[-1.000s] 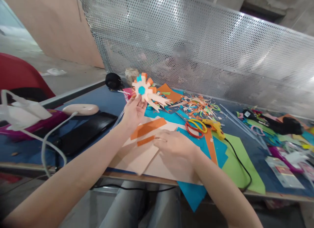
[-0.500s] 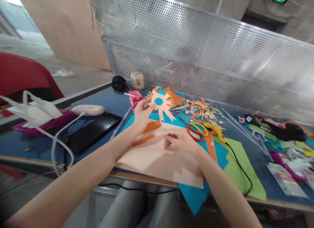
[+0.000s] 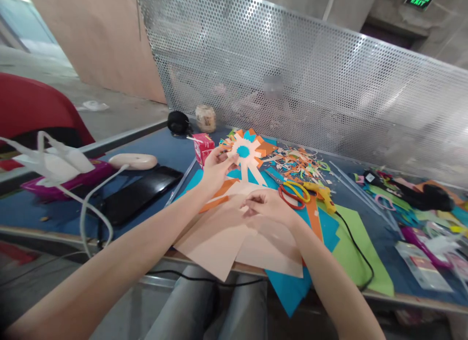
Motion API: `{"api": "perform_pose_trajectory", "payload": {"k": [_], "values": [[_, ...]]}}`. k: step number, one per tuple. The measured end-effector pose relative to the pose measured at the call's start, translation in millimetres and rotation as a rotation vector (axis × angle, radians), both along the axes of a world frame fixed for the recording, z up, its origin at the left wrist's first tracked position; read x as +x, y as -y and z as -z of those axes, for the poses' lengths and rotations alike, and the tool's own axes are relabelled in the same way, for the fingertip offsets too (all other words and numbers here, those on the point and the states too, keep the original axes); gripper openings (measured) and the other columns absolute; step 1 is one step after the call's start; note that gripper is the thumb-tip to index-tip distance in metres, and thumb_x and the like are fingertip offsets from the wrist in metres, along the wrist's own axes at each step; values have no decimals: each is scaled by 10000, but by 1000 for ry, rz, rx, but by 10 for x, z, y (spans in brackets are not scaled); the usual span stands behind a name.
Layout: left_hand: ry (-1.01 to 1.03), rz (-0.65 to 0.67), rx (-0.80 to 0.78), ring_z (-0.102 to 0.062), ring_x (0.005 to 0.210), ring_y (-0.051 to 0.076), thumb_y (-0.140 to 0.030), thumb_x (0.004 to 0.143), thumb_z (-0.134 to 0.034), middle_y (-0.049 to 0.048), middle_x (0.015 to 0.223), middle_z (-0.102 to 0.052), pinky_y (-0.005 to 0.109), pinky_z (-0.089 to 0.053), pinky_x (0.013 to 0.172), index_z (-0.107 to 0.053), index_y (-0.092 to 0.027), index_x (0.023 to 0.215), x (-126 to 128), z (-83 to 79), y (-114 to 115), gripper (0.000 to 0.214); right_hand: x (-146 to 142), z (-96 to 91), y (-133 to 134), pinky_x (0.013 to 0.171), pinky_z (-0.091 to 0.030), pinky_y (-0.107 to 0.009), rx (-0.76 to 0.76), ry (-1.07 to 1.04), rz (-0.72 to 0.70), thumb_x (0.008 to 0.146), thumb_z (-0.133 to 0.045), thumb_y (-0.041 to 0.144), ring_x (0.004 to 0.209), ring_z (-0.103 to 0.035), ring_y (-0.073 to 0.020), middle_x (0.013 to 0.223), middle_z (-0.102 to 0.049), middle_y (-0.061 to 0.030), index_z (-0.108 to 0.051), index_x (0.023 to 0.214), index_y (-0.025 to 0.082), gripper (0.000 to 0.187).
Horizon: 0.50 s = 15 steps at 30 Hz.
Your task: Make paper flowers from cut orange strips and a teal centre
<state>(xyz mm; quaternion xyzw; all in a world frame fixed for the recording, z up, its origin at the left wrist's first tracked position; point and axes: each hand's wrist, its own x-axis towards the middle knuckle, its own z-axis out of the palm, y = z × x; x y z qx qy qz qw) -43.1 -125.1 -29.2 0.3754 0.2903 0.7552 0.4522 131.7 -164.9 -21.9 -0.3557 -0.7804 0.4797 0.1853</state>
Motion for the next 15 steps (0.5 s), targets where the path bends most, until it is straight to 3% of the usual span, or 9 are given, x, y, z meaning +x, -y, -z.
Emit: {"api": "perform_pose_trajectory", "payload": {"k": [3,6,8,11,15], "values": [[97,-76,-15,-574,550,83,-164,581,-692,-50,620,-584,203,-496,513,-489,-193,745,-48,-4,-63,263,-122,46,-2,718,-499,-274,401,131,65,816,-505,268,819,-635,-158,906,-677,-68,-663,819,158,193],[100,-106,-3,-569,543,80,-163,584,-690,-53,612,-574,201,-497,508,-474,-190,733,-71,1,-91,264,-267,109,-33,857,-476,-301,740,314,34,823,-470,172,1032,-581,-183,1150,-621,-82,-621,1059,162,281],[75,-102,-4,-567,548,82,-166,584,-688,-49,617,-577,202,-495,502,-480,-188,753,-68,7,-88,268,-355,168,-49,870,-479,-311,906,495,-49,835,-419,115,1072,-558,-185,1264,-548,-78,-539,1196,158,383],[25,-88,-4,-563,549,81,-178,599,-679,-47,625,-580,208,-499,513,-487,-193,780,-58,13,-71,265,-441,262,-39,727,-530,-317,1091,734,-179,866,-340,89,961,-591,-190,1260,-551,-71,-514,1227,159,407],[19,-77,31,-557,542,76,-184,617,-670,-48,630,-579,213,-503,527,-470,-196,773,-55,6,-51,253,-442,314,32,686,-525,-326,1261,783,-237,893,-315,118,912,-582,-202,1119,-629,-116,-543,1176,116,363]]}}
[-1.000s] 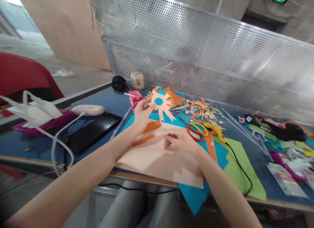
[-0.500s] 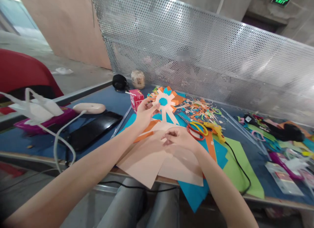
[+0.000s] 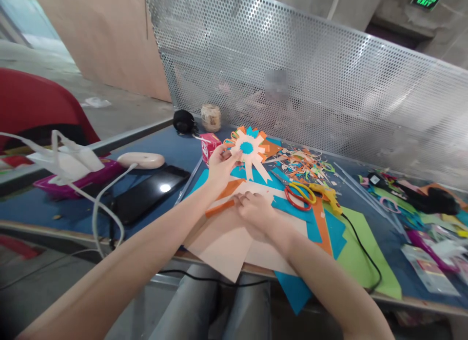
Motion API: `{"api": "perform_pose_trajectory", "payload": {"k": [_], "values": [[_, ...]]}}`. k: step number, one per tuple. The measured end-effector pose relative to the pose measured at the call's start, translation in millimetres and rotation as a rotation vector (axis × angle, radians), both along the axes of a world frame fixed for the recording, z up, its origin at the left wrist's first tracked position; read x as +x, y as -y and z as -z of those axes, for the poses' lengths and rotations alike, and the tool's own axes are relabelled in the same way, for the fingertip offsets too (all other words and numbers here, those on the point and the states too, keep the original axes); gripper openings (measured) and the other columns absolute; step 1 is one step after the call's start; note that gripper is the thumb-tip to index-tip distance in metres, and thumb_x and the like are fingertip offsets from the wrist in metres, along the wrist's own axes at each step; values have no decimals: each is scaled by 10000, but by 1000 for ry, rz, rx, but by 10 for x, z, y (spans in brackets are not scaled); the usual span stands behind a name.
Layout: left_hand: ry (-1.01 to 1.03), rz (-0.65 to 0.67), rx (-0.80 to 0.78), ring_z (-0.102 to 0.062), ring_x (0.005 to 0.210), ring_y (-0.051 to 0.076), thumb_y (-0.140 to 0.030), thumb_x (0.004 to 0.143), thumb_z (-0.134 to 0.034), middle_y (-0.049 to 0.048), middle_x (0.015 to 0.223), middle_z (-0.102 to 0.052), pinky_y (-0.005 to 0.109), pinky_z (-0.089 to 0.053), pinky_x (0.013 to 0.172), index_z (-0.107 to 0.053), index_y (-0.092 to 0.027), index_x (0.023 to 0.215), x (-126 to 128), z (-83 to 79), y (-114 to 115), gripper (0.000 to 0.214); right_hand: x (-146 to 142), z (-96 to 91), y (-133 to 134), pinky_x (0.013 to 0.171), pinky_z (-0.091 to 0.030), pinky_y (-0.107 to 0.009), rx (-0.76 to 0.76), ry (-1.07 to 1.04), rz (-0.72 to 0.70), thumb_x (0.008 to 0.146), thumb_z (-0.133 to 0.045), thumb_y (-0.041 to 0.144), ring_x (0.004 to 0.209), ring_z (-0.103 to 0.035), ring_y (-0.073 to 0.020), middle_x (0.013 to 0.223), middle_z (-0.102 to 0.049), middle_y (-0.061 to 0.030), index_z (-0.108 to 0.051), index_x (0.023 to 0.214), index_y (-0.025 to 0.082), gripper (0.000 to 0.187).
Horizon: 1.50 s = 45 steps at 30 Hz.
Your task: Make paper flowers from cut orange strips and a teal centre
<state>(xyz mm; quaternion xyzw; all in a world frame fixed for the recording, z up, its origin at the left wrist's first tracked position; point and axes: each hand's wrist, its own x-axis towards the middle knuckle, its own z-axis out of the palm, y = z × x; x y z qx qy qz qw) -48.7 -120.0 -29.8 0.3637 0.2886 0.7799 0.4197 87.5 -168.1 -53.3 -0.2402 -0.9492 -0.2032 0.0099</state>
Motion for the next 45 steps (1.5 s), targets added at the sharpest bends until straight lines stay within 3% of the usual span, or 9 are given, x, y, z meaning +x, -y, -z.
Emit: {"api": "perform_pose_trajectory", "payload": {"k": [5,12,16,20,24,29,33,39,45], "values": [[29,2,-34,-557,543,84,-157,629,-648,-41,612,-574,216,-498,509,-471,-188,777,-1,-31,22,233,56,-30,39,772,-486,-305,-87,-95,62,839,-455,98,900,-573,-199,898,-659,-100,-616,981,111,216],[70,83,-85,-552,576,90,-173,605,-677,-43,609,-544,229,-508,539,-482,-179,815,78,45,47,287,63,77,-173,745,-485,-283,-404,-624,219,836,-475,130,826,-588,-151,843,-643,-48,-590,871,164,125],[154,135,-287,-540,554,85,-162,587,-681,-52,603,-525,261,-518,551,-459,-173,823,195,238,19,324,112,80,-192,866,-448,-367,-312,-468,133,836,-433,92,946,-563,-200,950,-637,-95,-589,925,139,186],[104,170,-291,-543,557,93,-180,590,-678,-47,641,-529,273,-514,535,-459,-182,843,261,351,0,334,238,11,-32,954,-406,-384,-272,-357,31,860,-404,122,1079,-516,-204,1102,-595,-113,-545,1074,141,257],[-46,213,-263,-549,563,91,-158,600,-668,-23,703,-556,237,-496,506,-476,-177,840,270,357,6,308,443,-39,255,901,-463,-326,-366,-358,31,880,-386,151,1033,-565,-164,1026,-629,-80,-572,972,186,210],[-45,197,-301,-580,622,108,-108,650,-618,-11,716,-558,239,-518,528,-472,-175,843,257,336,13,252,748,-48,758,846,-517,-267,-357,-471,-14,891,-384,191,1033,-596,-148,1024,-658,-96,-575,896,179,192],[-49,190,-324,-589,627,110,-100,661,-618,-9,732,-566,261,-535,558,-471,-175,825,255,323,17,233,931,-42,1051,871,-506,-219,-436,-474,59,884,-384,147,1040,-595,-115,1089,-646,-67,-577,946,201,210],[-58,190,-346,-585,619,101,-82,681,-594,-10,718,-551,231,-525,530,-469,-172,831,255,323,5,215,868,-33,1019,948,-473,-286,-352,-511,159,874,-422,182,1160,-517,-149,1172,-611,-90,-526,1162,176,307],[-54,194,-353,-580,615,101,-72,686,-586,-4,734,-554,235,-519,518,-468,-165,820,245,320,0,201,920,45,1055,1055,-358,-360,-306,-390,-54,873,-359,94,1211,-463,-125,1174,-616,-72,-525,1192,180,370]]}}
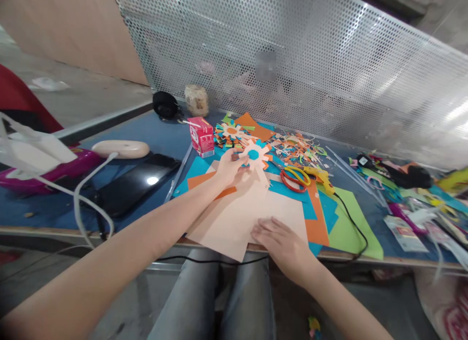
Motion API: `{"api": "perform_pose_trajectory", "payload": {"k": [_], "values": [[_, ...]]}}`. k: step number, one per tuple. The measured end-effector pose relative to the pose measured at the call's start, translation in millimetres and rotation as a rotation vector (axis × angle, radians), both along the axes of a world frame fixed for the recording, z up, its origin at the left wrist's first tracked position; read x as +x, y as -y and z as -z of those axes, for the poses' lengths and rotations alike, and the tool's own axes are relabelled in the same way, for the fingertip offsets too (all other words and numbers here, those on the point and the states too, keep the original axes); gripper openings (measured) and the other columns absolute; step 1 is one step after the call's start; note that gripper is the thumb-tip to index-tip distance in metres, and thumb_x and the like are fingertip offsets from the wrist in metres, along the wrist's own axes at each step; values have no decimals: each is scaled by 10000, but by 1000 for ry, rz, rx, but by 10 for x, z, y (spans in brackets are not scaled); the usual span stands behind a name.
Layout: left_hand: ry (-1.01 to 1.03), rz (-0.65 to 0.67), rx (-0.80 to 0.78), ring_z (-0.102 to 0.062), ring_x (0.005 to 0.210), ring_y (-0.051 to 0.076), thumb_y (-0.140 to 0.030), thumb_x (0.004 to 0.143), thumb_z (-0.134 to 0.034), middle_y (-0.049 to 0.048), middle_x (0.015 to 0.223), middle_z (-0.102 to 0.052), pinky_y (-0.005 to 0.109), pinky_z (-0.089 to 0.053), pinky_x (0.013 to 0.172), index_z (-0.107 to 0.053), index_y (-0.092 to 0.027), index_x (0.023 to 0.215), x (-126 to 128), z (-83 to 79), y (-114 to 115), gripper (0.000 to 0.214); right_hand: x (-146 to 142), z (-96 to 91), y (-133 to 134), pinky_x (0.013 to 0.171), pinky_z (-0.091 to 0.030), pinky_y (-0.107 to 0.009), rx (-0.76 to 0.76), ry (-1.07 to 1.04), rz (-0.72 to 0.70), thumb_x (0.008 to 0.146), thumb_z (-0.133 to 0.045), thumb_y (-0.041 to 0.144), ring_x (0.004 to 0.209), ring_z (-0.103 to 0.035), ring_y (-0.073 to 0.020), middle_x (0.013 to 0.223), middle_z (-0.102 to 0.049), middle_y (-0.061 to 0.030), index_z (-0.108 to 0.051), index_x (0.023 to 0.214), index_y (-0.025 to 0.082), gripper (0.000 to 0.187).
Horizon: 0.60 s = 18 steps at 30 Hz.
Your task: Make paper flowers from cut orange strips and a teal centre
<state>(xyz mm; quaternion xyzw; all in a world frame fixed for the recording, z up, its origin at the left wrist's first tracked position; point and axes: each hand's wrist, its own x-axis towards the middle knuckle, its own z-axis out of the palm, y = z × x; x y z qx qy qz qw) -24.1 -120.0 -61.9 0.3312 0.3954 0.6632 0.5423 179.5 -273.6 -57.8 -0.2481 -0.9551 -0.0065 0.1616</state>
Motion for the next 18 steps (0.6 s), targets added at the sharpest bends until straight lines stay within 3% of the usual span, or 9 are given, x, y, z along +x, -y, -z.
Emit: {"api": "perform_pose_trajectory", "payload": {"k": [3,8,14,18], "values": [[-4,1,-2,-582,610,103,-85,686,-591,2,740,-559,244,-521,527,-481,-166,826,0,5,-7,196,38,-47,87,1004,-423,-288,-21,-60,-21,862,-395,103,1171,-503,-115,1127,-644,-63,-558,1145,196,339],[15,-3,-3,-595,621,113,-88,667,-606,-4,736,-560,265,-526,551,-475,-175,817,0,27,-24,217,-79,-113,94,962,-463,-303,-63,-29,169,863,-408,157,1187,-492,-160,1227,-574,-103,-487,1238,154,384],[11,8,16,-589,606,109,-100,667,-607,-11,710,-558,255,-523,551,-474,-177,816,-5,45,-25,214,-28,-32,68,1033,-389,-317,-56,-36,13,857,-388,100,1188,-487,-117,1147,-633,-63,-533,1186,198,373],[20,7,20,-588,605,121,-102,669,-604,-5,707,-563,281,-529,541,-474,-173,810,-3,34,-17,205,-19,-57,84,914,-486,-255,-148,-187,143,858,-422,137,1089,-569,-120,1084,-662,-61,-598,1070,219,288]]}}
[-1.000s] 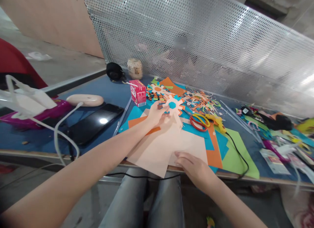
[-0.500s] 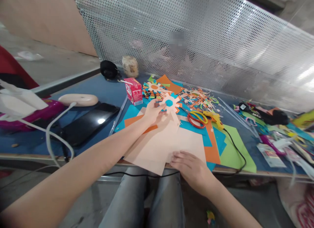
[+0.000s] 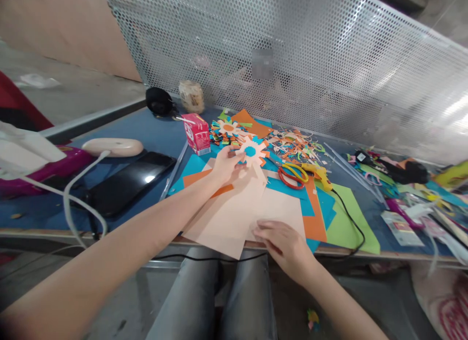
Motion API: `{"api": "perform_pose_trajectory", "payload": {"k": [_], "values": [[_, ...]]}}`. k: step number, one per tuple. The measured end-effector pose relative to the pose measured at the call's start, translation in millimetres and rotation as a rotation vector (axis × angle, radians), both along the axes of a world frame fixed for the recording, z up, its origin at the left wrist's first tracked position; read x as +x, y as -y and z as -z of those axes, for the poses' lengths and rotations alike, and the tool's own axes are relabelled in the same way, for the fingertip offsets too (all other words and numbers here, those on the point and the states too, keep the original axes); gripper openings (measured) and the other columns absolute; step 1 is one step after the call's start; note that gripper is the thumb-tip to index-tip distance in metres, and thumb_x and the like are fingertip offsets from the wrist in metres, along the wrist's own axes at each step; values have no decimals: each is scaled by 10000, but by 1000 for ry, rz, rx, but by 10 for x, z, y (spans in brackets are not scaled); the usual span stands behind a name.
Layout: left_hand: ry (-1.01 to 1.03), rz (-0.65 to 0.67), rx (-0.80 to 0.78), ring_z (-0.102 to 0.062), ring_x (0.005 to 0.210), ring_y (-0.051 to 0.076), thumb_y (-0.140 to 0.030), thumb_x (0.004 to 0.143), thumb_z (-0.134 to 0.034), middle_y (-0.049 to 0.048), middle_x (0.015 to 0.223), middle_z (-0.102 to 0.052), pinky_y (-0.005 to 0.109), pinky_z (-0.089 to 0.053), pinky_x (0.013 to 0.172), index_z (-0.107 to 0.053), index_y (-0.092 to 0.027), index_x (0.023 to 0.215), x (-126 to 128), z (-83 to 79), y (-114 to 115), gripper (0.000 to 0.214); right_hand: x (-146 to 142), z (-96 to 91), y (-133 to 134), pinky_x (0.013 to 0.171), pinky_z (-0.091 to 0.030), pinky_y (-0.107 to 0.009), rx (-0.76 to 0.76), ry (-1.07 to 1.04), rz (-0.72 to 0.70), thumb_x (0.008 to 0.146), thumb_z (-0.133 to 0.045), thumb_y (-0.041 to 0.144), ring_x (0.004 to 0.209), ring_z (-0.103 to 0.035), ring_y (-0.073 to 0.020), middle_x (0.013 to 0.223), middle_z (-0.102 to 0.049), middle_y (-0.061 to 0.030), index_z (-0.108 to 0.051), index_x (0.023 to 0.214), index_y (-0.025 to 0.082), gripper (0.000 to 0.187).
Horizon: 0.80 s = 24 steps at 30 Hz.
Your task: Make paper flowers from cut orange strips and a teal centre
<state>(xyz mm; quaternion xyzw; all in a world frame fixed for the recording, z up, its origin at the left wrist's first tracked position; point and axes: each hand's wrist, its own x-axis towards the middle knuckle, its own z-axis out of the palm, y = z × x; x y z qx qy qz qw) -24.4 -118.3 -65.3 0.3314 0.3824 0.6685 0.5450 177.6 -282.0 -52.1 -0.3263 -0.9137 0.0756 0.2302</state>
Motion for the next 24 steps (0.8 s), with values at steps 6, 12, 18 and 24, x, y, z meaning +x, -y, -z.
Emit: {"api": "perform_pose_trajectory", "payload": {"k": [6,12,18,24], "values": [[9,3,-7,-575,589,108,-106,672,-601,-15,688,-546,262,-522,536,-473,-175,815,-3,7,-7,205,-131,17,-46,1016,-405,-352,22,82,-30,868,-407,152,1189,-489,-145,1183,-609,-81,-507,1213,205,363],[8,5,-18,-580,617,109,-108,672,-600,-10,714,-551,259,-529,553,-485,-179,815,-10,-13,10,197,155,-19,72,961,-458,-301,33,59,-227,819,-436,89,1112,-554,-127,1050,-676,-66,-546,1129,224,356],[23,5,-21,-578,602,106,-104,667,-609,-10,705,-549,262,-533,561,-480,-181,808,-6,-8,3,206,170,-57,83,892,-511,-301,74,-25,17,818,-492,137,1092,-571,-167,1088,-653,-93,-539,1133,206,326],[42,12,-19,-566,582,96,-104,665,-614,-22,699,-532,268,-532,562,-473,-182,810,-17,1,12,217,21,131,101,1077,-330,-392,410,240,-124,849,-469,135,1216,-460,-165,1136,-640,-54,-528,1165,153,323]]}}
